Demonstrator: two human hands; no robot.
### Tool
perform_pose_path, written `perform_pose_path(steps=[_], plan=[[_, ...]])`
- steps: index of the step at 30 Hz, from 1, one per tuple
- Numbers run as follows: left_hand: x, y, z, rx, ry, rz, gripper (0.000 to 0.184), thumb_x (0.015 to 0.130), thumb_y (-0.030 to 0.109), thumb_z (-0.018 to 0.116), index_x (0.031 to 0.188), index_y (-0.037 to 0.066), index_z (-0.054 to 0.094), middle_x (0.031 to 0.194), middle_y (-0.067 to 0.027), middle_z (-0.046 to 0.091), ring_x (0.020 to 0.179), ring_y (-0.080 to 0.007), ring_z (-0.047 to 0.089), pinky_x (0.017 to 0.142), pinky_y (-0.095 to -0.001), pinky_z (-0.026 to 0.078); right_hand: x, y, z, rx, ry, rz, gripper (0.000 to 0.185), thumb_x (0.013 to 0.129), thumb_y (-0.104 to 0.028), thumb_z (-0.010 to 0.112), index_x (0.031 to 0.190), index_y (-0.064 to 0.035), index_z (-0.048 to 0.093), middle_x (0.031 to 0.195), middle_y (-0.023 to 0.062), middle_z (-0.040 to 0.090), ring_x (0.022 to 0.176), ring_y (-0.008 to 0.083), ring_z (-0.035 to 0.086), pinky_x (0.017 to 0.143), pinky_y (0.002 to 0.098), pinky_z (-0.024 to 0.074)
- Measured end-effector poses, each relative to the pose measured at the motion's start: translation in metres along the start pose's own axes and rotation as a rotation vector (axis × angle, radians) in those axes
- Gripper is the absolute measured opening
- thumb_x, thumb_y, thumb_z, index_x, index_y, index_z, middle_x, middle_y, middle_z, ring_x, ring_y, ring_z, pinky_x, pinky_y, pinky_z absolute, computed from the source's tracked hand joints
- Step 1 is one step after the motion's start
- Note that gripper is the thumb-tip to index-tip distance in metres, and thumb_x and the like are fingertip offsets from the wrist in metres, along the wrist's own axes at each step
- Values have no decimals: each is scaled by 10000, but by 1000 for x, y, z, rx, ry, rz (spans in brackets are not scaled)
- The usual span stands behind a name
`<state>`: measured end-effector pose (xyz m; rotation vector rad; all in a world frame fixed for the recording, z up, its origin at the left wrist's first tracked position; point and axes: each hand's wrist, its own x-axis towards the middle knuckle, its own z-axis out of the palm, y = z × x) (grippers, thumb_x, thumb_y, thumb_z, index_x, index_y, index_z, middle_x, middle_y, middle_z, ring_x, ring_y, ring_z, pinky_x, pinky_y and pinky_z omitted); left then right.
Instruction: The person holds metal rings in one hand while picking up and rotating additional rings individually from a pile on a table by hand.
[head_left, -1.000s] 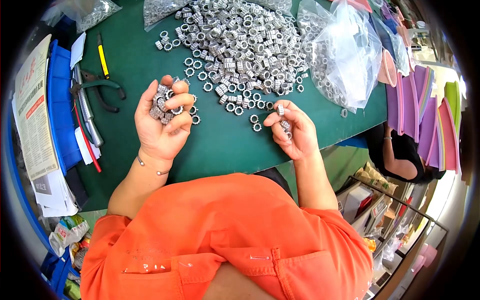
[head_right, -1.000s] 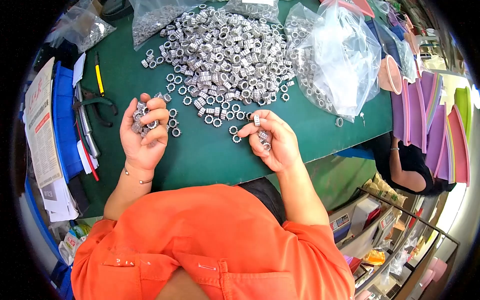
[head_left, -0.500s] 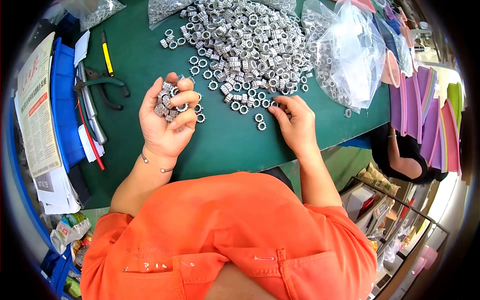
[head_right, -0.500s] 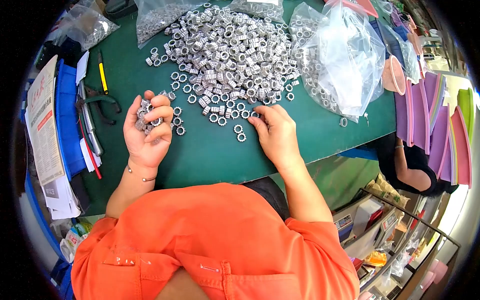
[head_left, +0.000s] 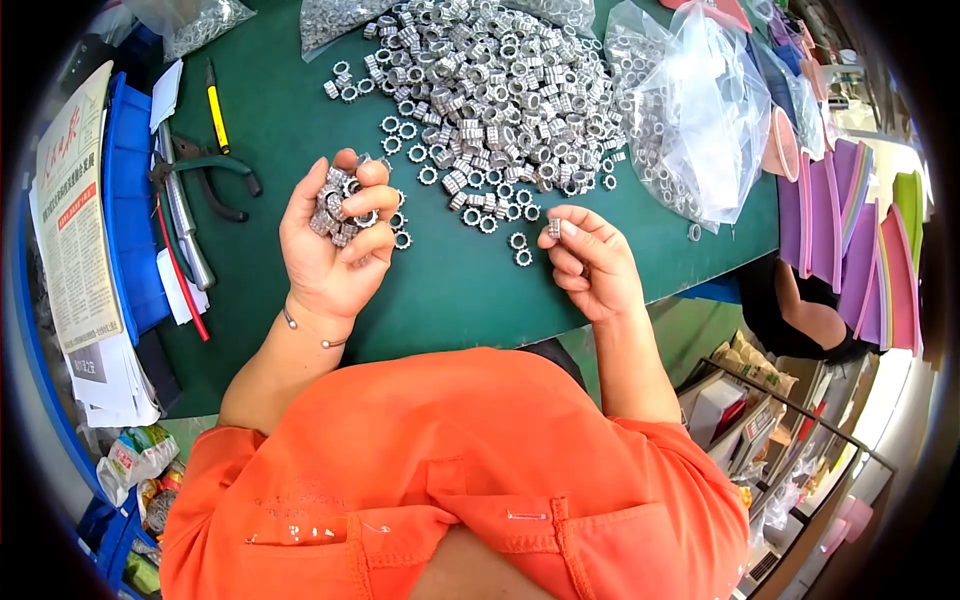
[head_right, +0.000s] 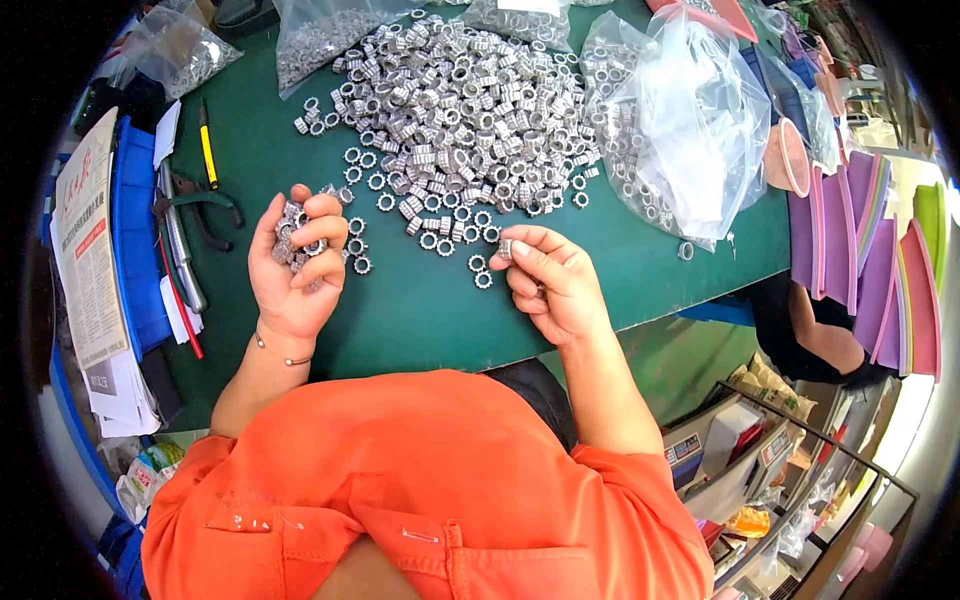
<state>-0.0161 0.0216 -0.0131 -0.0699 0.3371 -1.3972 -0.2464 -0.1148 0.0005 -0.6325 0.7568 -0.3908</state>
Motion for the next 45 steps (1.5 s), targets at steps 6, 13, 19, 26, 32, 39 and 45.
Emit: perform_pose_path(steps=[6,13,19,26,32,39,45], plan=[[0,-1,1,10,-5,4,191,885,205,489,954,45,566,894,-72,475,705,-114,468,379,-210,327,0,-1,-2,59,42,51,156,854,-50,512,985,20,561,806,117,619,462,35,357,361,145,256],[0,-1,2,9,-1,11,185,886,196,491,965,39,548,887,-66,463,711,-111,473,372,-214,326,0,1,-6,93,6,54,160,854,-61,499,968,36,556,791,123,617,435,36,346,347,151,252],[0,-2,2,1,-7,7,184,888,195,486,966,39,547,886,-63,461,702,-109,465,380,-212,319,1,1,-7,113,-11,54,164,851,-56,488,968,39,551,782,134,616,426,39,348,344,153,255],[-1,-2,1,-4,3,-2,190,889,217,485,947,59,574,905,-82,490,697,-121,467,385,-202,330,0,1,-4,173,-26,70,196,847,-52,492,1006,47,550,800,128,600,453,47,360,349,152,259],[-1,-2,2,34,16,-20,207,906,247,462,949,83,581,879,-56,458,681,-106,458,377,-207,299,7,-17,18,-5,-35,33,179,852,-48,542,1018,8,576,804,95,601,499,51,377,379,155,269],[-1,-1,0,47,34,17,192,888,246,484,920,99,604,886,-70,488,675,-119,467,376,-206,305,40,-61,75,-397,-236,172,181,859,-101,574,1008,0,580,790,96,603,496,49,390,389,158,268],[-1,3,0,44,46,42,169,881,241,498,910,109,599,876,-78,508,669,-122,476,376,-207,319,92,-144,136,-627,-201,-195,159,841,-108,583,961,-3,584,780,93,613,456,32,374,353,166,255]])
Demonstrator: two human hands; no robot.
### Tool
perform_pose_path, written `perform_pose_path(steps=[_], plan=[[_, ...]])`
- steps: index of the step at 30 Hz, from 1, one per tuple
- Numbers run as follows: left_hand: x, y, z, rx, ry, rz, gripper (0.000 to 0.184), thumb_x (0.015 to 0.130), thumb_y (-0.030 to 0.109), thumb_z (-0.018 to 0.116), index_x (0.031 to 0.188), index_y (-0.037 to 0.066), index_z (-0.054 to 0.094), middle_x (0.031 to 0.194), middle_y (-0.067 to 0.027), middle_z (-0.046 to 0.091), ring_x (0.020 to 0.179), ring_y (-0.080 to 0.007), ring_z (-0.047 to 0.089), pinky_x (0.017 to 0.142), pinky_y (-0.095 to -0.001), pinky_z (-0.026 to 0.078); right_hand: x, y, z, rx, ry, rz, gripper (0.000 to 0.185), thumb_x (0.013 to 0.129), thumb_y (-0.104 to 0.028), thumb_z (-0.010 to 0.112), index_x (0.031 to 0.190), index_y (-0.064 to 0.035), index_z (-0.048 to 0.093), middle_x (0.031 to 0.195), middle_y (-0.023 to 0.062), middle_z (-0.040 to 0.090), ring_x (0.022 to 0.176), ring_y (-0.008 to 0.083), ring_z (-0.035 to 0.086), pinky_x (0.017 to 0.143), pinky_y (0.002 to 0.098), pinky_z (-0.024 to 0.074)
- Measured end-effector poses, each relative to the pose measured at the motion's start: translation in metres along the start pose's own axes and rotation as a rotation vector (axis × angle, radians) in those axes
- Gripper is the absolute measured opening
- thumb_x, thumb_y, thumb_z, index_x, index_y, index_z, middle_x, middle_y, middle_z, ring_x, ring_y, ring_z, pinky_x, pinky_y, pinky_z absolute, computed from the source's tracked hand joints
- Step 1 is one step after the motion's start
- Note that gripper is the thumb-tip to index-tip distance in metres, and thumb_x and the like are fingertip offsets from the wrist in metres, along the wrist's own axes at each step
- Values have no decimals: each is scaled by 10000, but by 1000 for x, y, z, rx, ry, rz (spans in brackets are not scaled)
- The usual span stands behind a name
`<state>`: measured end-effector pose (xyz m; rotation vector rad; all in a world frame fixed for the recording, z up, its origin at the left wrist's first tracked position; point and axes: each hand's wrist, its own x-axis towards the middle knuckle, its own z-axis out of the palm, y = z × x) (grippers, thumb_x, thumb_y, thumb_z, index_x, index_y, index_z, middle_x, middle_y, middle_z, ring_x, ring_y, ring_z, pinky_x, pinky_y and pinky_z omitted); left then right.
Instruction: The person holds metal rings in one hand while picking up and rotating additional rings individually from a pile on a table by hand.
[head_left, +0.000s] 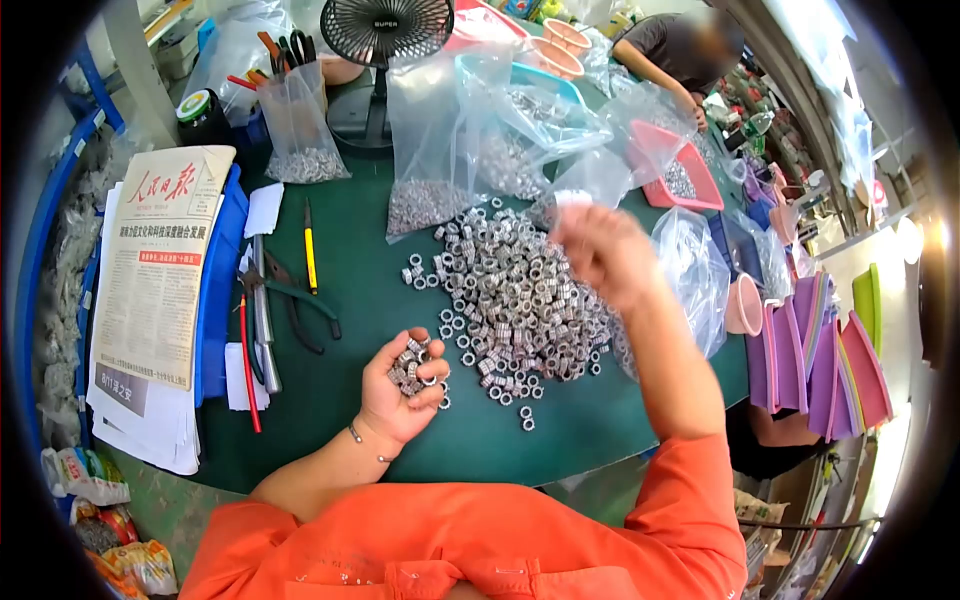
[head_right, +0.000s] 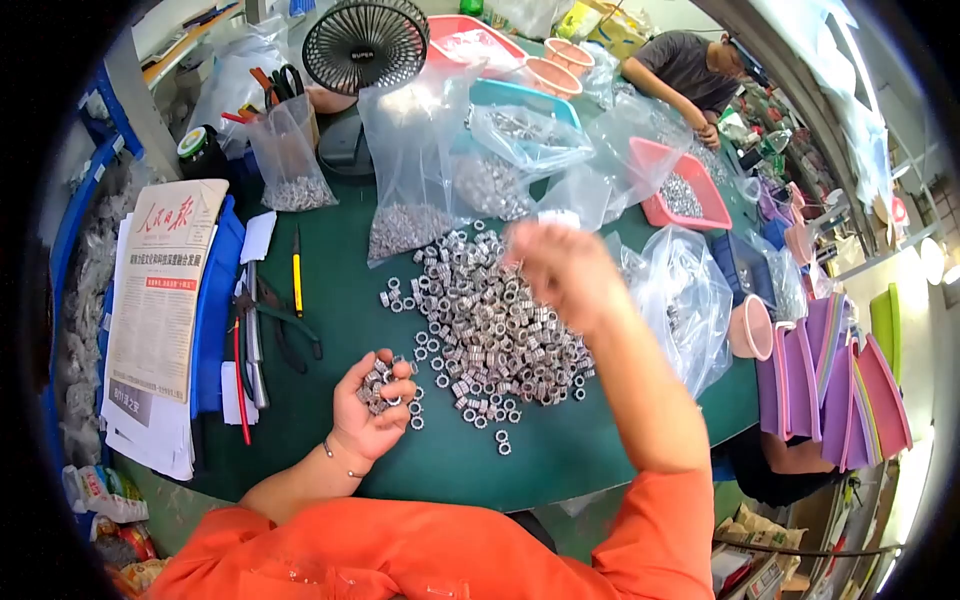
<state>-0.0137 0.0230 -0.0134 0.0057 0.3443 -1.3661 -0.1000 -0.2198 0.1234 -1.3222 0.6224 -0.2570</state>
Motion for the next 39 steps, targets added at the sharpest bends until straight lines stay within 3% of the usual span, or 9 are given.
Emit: perform_pose_path(steps=[6,10,14,17,19,20,24,31,39], plan=[[0,0,0,-4,22,17,159,881,243,493,908,115,584,869,-69,507,662,-118,480,369,-208,325,83,-64,-24,259,403,-434,220,887,-208,532,919,9,556,694,37,548,560,80,461,413,183,299],[2,3,-1,-53,9,-4,174,880,255,488,939,108,560,884,-78,517,672,-136,478,368,-218,321,42,-26,-21,239,350,-279,255,897,-227,520,948,22,544,674,28,539,548,96,464,404,189,293],[3,7,-5,-23,-45,-23,181,889,230,483,954,87,572,897,-48,475,694,-109,472,389,-205,293,-31,36,-17,16,183,-266,239,887,-180,531,1022,14,570,608,-4,512,436,65,385,372,185,251],[4,6,-2,-13,-44,-4,184,893,206,480,957,58,568,906,-55,474,693,-106,465,382,-209,284,-75,83,-18,-245,314,-84,194,860,-147,567,985,-3,602,638,-2,547,447,50,398,387,177,283],[5,6,-3,-15,-60,-19,189,894,206,478,957,51,567,907,-56,472,695,-105,464,384,-211,286,-98,116,-21,-576,350,10,119,788,-121,651,859,-25,660,729,21,620,601,85,544,558,225,449],[6,6,-4,-20,-88,-26,195,895,205,475,958,44,566,909,-58,470,698,-105,462,385,-212,288,-104,138,-22,-732,343,-160,115,767,-105,662,838,-15,663,753,47,641,672,120,585,633,258,473],[5,5,-3,-28,-86,-33,204,898,200,466,961,32,565,916,-64,465,702,-110,460,395,-217,293,-120,170,10,-918,568,-197,155,707,-109,709,797,-1,646,675,129,581,612,262,579,562,333,467],[5,6,-4,-19,-89,-32,209,902,207,457,949,32,561,907,-69,471,705,-112,470,394,-220,297,-124,177,16,-878,535,-400,148,695,-29,690,812,3,606,795,112,579,634,251,571,579,323,467],[4,4,-3,-14,-88,-37,202,901,209,465,955,37,556,904,-60,467,696,-112,469,403,-220,307,-131,190,22,-491,590,-338,280,690,47,666,927,-17,533,841,37,585,611,84,502,563,216,425]])
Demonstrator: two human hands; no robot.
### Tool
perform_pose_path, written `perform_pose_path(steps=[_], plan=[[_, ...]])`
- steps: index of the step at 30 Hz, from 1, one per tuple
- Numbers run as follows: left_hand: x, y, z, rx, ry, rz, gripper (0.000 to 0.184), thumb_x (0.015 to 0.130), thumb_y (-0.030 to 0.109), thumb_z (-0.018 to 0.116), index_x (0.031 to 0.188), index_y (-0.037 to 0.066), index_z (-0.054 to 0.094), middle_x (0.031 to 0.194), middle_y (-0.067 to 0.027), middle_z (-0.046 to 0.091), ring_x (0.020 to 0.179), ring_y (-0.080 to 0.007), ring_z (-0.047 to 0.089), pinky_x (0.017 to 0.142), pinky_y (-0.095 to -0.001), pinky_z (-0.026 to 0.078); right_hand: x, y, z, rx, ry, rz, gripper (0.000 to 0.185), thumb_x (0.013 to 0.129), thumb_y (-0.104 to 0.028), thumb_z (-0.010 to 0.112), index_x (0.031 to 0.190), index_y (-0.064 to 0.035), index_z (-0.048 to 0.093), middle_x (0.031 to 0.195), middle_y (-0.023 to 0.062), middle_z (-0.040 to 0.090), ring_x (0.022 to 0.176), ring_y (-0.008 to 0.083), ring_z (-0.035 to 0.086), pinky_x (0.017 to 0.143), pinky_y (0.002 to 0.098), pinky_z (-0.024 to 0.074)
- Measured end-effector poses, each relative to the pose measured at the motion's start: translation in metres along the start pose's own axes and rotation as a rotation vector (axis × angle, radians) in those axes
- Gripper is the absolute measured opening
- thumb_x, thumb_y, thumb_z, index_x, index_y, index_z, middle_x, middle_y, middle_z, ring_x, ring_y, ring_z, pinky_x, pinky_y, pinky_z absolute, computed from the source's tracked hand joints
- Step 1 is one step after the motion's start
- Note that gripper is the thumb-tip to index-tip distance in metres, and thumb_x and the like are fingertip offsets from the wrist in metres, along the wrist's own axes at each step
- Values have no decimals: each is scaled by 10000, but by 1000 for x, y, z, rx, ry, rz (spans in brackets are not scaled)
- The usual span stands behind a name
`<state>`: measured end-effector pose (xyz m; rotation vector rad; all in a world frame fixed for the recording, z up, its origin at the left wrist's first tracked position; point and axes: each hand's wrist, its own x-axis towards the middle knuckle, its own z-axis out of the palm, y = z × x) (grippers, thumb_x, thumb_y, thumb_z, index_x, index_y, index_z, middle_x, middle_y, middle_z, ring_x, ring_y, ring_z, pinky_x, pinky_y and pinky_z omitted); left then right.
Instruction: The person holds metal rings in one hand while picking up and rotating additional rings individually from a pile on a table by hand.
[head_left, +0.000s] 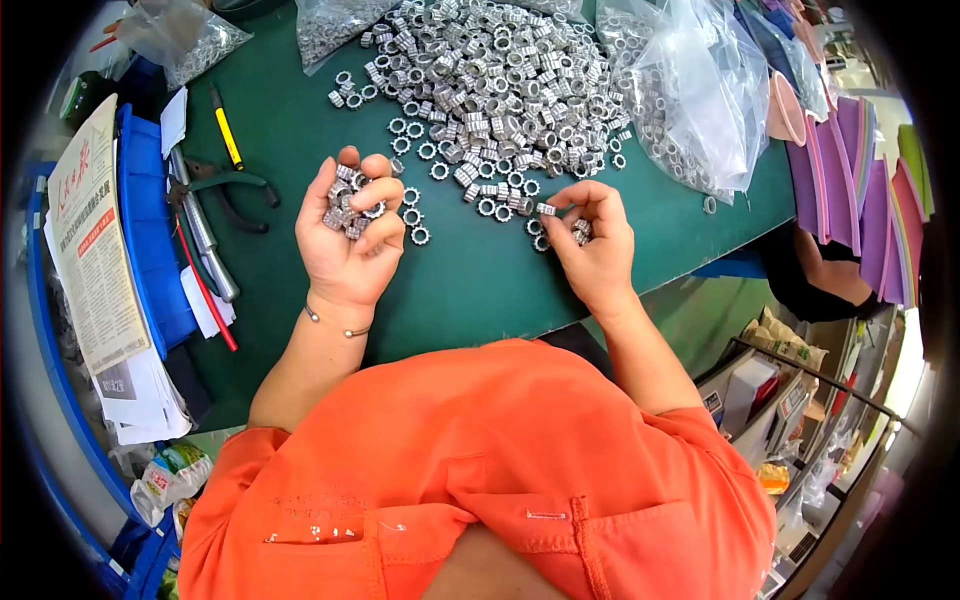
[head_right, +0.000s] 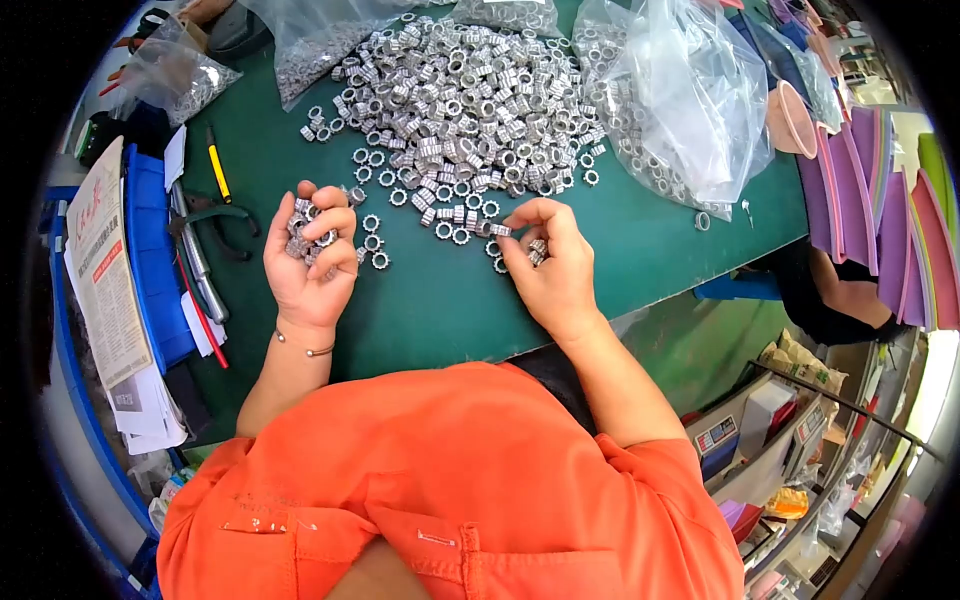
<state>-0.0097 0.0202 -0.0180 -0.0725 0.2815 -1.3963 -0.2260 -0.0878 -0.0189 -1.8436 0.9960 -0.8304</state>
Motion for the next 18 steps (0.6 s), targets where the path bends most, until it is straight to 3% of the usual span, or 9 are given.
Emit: perform_pose_path(steps=[7,9,13,15,16,18], plan=[[-1,0,0,2,6,1,188,898,198,469,958,37,547,892,-61,463,692,-108,466,396,-217,307,-2,-10,-10,88,-5,34,266,679,53,680,896,-15,541,832,48,585,592,66,491,544,195,411],[0,-1,1,7,9,7,182,896,191,471,957,36,544,892,-60,461,689,-103,462,390,-212,306,1,-13,-16,-119,-33,-189,184,693,59,669,840,-9,581,818,45,586,582,55,478,526,190,405],[0,-1,0,3,3,-1,179,896,187,471,958,36,545,894,-60,460,691,-104,463,388,-214,305,1,-19,-20,-139,-54,-193,133,697,74,650,797,-6,613,814,35,585,575,56,470,498,182,387],[0,-1,0,-3,8,1,184,898,189,469,959,34,546,892,-60,457,692,-106,464,386,-215,305,1,-19,-24,488,-105,346,157,723,87,584,856,6,603,794,46,572,546,87,462,438,193,347],[0,-1,0,-4,9,4,184,898,189,469,959,34,546,892,-60,457,692,-106,464,386,-215,305,4,-6,-31,965,-147,548,170,752,77,518,897,16,579,758,52,548,533,98,458,394,192,293],[0,-1,0,1,1,-1,187,899,192,467,955,33,548,888,-58,454,693,-108,465,385,-215,306,16,-10,-31,1212,-178,617,190,769,67,479,934,18,560,704,65,526,518,108,457,379,183,265]])
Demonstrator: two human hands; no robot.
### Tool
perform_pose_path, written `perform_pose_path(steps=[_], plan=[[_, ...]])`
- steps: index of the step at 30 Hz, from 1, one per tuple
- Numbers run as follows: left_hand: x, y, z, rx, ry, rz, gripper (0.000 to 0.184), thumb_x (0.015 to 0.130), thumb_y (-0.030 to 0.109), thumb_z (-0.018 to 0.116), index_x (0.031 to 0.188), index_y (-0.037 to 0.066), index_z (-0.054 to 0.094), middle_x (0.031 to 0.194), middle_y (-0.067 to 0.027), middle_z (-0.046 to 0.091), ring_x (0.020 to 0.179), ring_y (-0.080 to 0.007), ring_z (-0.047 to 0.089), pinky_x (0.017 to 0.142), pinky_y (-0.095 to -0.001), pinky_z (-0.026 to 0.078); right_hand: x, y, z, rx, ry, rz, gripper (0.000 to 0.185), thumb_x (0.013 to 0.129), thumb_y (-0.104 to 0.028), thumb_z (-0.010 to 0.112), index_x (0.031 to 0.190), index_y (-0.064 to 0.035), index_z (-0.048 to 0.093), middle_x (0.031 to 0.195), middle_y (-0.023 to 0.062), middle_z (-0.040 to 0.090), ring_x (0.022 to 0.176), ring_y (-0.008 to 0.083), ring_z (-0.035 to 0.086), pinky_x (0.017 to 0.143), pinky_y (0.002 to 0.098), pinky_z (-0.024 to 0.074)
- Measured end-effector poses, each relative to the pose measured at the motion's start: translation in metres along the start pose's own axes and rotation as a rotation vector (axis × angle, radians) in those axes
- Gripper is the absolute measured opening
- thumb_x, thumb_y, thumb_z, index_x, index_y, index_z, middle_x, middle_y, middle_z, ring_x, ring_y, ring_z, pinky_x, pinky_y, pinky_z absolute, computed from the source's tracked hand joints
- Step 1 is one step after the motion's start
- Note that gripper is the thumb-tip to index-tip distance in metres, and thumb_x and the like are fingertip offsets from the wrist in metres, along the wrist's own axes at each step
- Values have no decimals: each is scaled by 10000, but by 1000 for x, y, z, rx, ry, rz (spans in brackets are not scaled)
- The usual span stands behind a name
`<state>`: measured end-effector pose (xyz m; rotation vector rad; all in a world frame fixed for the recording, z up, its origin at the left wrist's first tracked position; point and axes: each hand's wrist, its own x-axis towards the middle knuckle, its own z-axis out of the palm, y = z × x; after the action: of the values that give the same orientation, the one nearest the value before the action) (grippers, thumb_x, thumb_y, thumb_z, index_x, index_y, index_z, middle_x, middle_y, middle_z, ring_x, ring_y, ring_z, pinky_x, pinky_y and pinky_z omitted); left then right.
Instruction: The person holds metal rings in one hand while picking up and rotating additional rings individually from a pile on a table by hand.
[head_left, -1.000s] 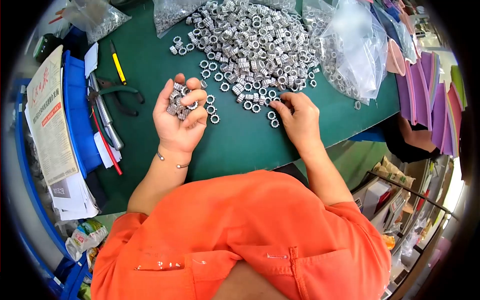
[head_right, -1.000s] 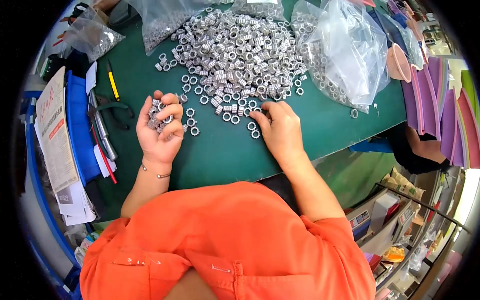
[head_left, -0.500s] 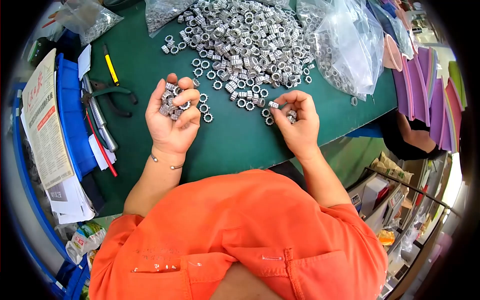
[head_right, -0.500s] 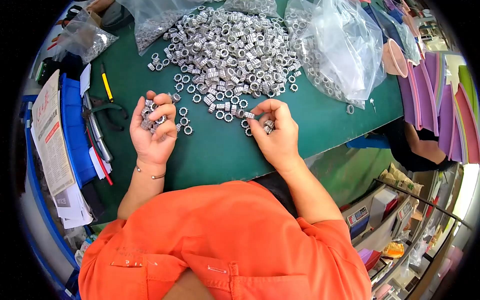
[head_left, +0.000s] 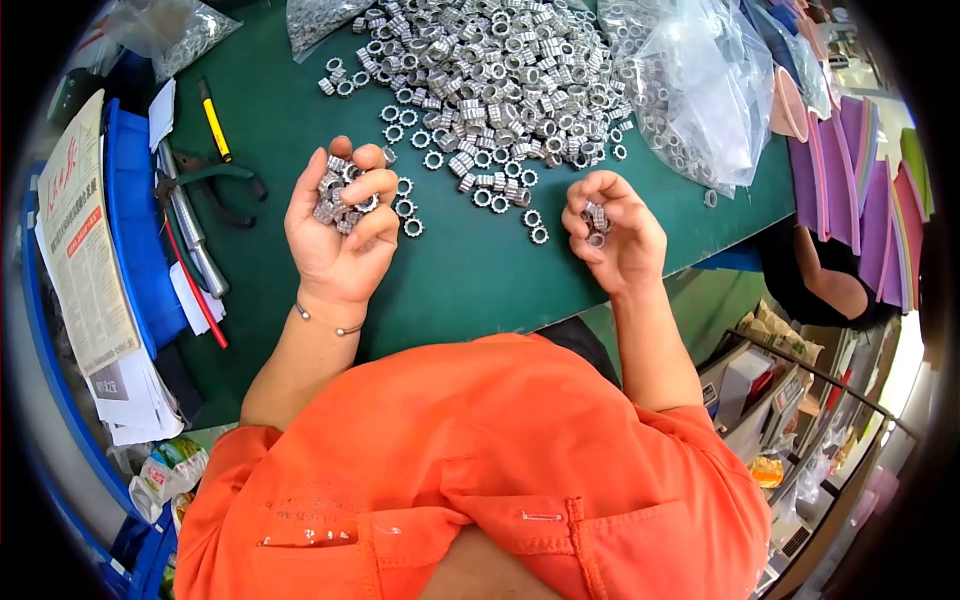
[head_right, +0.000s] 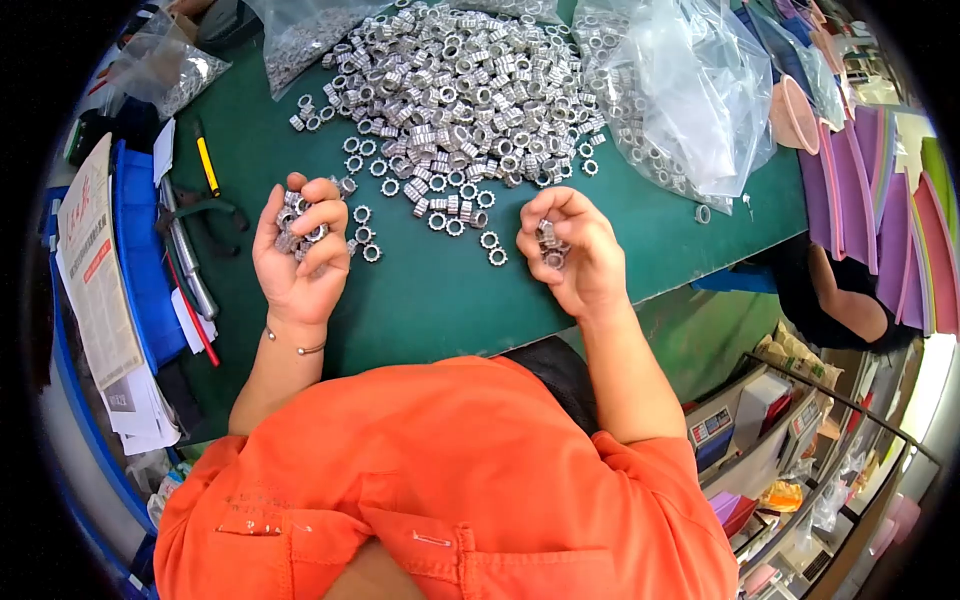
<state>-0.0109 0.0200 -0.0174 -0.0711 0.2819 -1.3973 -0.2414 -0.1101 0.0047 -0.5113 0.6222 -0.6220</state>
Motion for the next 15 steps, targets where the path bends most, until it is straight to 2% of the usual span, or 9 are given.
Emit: perform_pose_path(steps=[1,2,4,5,9,13,15], plan=[[0,0,0,0,2,5,191,899,195,466,952,30,549,889,-58,453,693,-109,465,383,-213,306,4,2,-5,-227,64,4,154,756,48,520,895,12,575,678,51,523,544,111,481,374,180,272],[0,0,0,2,2,9,191,899,195,466,952,30,549,889,-58,453,693,-109,465,383,-213,306,7,4,0,-640,211,34,122,754,16,573,871,4,600,666,64,543,552,156,511,395,242,344],[0,0,0,1,-4,-2,193,899,195,467,954,29,549,891,-59,454,693,-109,465,378,-212,305,19,22,2,-1521,113,-713,121,752,-21,625,872,-9,620,688,86,562,588,199,544,490,301,423],[0,-1,0,3,-2,-3,193,899,195,467,954,29,549,891,-59,454,693,-109,465,378,-212,305,21,23,8,-1573,102,-757,148,748,-24,638,895,-31,626,710,116,556,621,254,553,575,328,448],[0,0,0,3,1,6,198,899,196,466,959,27,550,893,-62,455,698,-109,465,371,-212,304,22,25,10,-1653,4,-743,194,727,4,636,915,-35,611,721,113,536,646,285,544,572,342,453],[0,0,-1,2,-2,0,203,900,197,464,964,24,549,897,-68,457,704,-110,466,370,-211,304,11,20,11,-1672,35,-606,232,715,19,646,934,-42,603,741,109,548,658,261,559,586,322,459],[0,1,-2,-6,6,-5,200,895,209,473,963,42,561,907,-76,475,699,-115,466,370,-211,305,8,23,13,-1496,133,-570,238,700,20,667,924,-44,621,773,94,579,684,214,579,608,288,465]])
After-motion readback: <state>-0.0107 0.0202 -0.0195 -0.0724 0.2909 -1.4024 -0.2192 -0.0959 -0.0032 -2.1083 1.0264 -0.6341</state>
